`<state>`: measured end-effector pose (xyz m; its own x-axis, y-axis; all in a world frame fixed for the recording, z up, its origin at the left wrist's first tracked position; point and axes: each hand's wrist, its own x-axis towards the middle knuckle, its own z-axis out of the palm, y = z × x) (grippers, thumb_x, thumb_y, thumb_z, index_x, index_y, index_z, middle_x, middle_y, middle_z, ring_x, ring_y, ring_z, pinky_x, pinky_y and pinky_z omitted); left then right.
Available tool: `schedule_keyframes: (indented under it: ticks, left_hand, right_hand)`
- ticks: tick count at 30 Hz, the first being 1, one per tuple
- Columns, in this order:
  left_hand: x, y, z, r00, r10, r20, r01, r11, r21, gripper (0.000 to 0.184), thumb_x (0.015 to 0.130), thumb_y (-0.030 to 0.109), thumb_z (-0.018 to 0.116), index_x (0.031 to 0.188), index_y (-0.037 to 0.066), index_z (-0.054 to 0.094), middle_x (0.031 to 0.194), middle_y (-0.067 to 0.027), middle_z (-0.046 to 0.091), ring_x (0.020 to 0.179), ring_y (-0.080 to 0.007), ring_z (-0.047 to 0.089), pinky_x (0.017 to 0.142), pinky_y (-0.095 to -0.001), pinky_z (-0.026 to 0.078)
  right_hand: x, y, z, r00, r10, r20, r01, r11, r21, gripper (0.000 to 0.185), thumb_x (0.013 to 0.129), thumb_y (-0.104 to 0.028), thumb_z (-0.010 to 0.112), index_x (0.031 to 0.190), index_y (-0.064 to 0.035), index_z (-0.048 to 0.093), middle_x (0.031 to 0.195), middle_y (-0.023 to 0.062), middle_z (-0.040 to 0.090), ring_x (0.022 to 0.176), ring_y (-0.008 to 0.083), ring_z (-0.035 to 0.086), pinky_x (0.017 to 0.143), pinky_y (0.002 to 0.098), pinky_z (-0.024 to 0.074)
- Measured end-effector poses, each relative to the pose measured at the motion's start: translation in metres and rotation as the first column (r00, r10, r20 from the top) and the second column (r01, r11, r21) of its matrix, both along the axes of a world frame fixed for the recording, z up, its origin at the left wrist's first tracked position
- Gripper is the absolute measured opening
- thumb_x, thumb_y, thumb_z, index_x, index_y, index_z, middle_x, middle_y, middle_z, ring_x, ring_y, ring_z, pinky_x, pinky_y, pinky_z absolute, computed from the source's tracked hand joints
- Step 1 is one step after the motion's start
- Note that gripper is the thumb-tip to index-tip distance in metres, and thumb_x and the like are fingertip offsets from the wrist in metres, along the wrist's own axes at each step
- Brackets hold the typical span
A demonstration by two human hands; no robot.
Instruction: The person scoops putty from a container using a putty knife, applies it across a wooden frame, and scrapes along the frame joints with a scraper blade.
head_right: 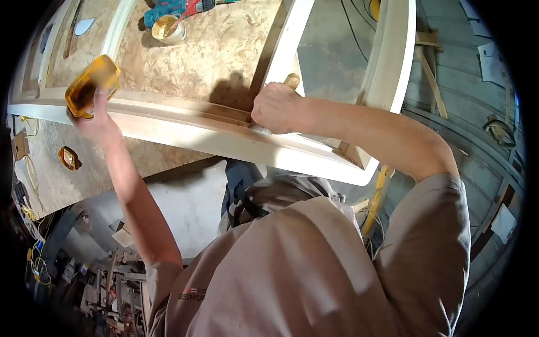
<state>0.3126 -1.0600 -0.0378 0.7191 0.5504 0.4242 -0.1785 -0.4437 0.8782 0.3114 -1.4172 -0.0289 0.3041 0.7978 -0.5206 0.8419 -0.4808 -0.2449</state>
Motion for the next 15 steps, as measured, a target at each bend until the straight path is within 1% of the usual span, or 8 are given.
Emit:
schedule_keyframes:
  ticks: [4,5,8,9,10,11,14,15]
  left_hand:
    - [0.002,0.002,-0.007,0.999,-0.041,0.017,0.042,0.995,-0.095,0.057,0.081,0.008,0.085,0.128,-0.007,0.055,0.121,-0.0141,0.065,0.108,-0.0227,0.064,0.099,-0.0359,0.049]
    - [0.002,0.002,-0.007,0.999,-0.039,0.025,0.042,0.992,-0.119,0.057,0.081,0.008,0.085,0.127,-0.007,0.055,0.122,-0.014,0.066,0.108,-0.0231,0.065,0.099,-0.0361,0.05]
    - [0.001,0.0,-0.004,0.999,-0.053,0.012,0.055,0.988,-0.147,0.057,0.081,0.008,0.085,0.127,-0.006,0.055,0.122,-0.0143,0.066,0.109,-0.0234,0.065,0.099,-0.0358,0.05]
    - [0.002,0.002,-0.004,1.0,-0.016,-0.024,0.014,0.997,-0.08,0.057,0.081,0.008,0.085,0.127,-0.006,0.055,0.122,-0.0145,0.066,0.109,-0.0236,0.065,0.099,-0.0358,0.05]
    - [0.0,0.003,-0.005,0.998,0.023,-0.062,-0.023,1.0,-0.011,0.058,0.081,0.009,0.085,0.127,-0.006,0.055,0.122,-0.0148,0.065,0.109,-0.0238,0.065,0.099,-0.0358,0.05]
    - [-0.002,0.003,-0.005,0.993,0.059,-0.099,-0.053,0.997,0.058,0.058,0.081,0.009,0.085,0.128,-0.006,0.055,0.122,-0.0151,0.065,0.109,-0.0239,0.065,0.098,-0.0358,0.05]
    - [0.0,-0.004,0.0,0.997,0.047,-0.053,-0.045,0.999,0.025,0.06,0.08,0.011,0.087,0.127,-0.007,0.055,0.121,-0.0153,0.066,0.109,-0.0243,0.065,0.097,-0.036,0.051]
    - [0.002,-0.002,-0.001,0.998,0.044,-0.042,-0.043,0.999,0.034,0.06,0.079,0.012,0.087,0.127,-0.007,0.055,0.121,-0.0152,0.066,0.109,-0.0244,0.065,0.097,-0.0362,0.051]
  right_hand:
    - [-0.002,0.006,-0.008,0.998,0.052,0.019,-0.053,0.998,0.025,0.007,0.06,-0.01,0.069,0.065,-0.0053,0.071,0.066,0.0104,0.068,0.067,0.0298,0.069,0.057,0.0416,0.0548]
    - [-0.004,0.012,-0.007,0.998,0.062,-0.003,-0.062,0.994,-0.09,0.009,0.059,-0.01,0.07,0.066,-0.0047,0.072,0.068,0.0098,0.069,0.068,0.0294,0.07,0.056,0.041,0.0533]
    - [-0.003,0.005,-0.018,0.999,0.008,0.036,-0.005,0.996,-0.093,0.009,0.062,-0.011,0.071,0.069,-0.0058,0.074,0.071,0.0098,0.071,0.07,0.028,0.07,0.056,0.0399,0.0536]
    - [0.007,0.01,-0.009,1.0,-0.015,0.019,0.02,0.962,-0.271,0.009,0.065,-0.012,0.071,0.071,-0.0063,0.075,0.073,0.0099,0.071,0.072,0.0275,0.071,0.058,0.0397,0.0549]
    - [0.017,0.017,0.004,0.999,-0.044,0.003,0.041,0.897,-0.439,0.009,0.068,-0.013,0.071,0.073,-0.0067,0.076,0.074,0.0101,0.072,0.074,0.0271,0.072,0.06,0.0395,0.0561]
    - [0.027,0.008,0.01,0.99,-0.134,0.04,0.139,0.911,-0.388,0.009,0.072,-0.014,0.071,0.076,-0.0073,0.076,0.077,0.0099,0.072,0.078,0.0268,0.072,0.062,0.0396,0.0579]
    - [0.031,0.017,0.029,0.994,-0.105,0.015,0.102,0.914,-0.393,0.009,0.073,-0.013,0.07,0.077,-0.007,0.076,0.079,0.01,0.073,0.08,0.0278,0.072,0.063,0.0404,0.0583]
    - [0.021,0.024,0.022,0.999,-0.035,-0.005,0.03,0.912,-0.41,0.009,0.072,-0.011,0.069,0.076,-0.007,0.076,0.079,0.0099,0.073,0.08,0.0286,0.072,0.063,0.0403,0.0584]
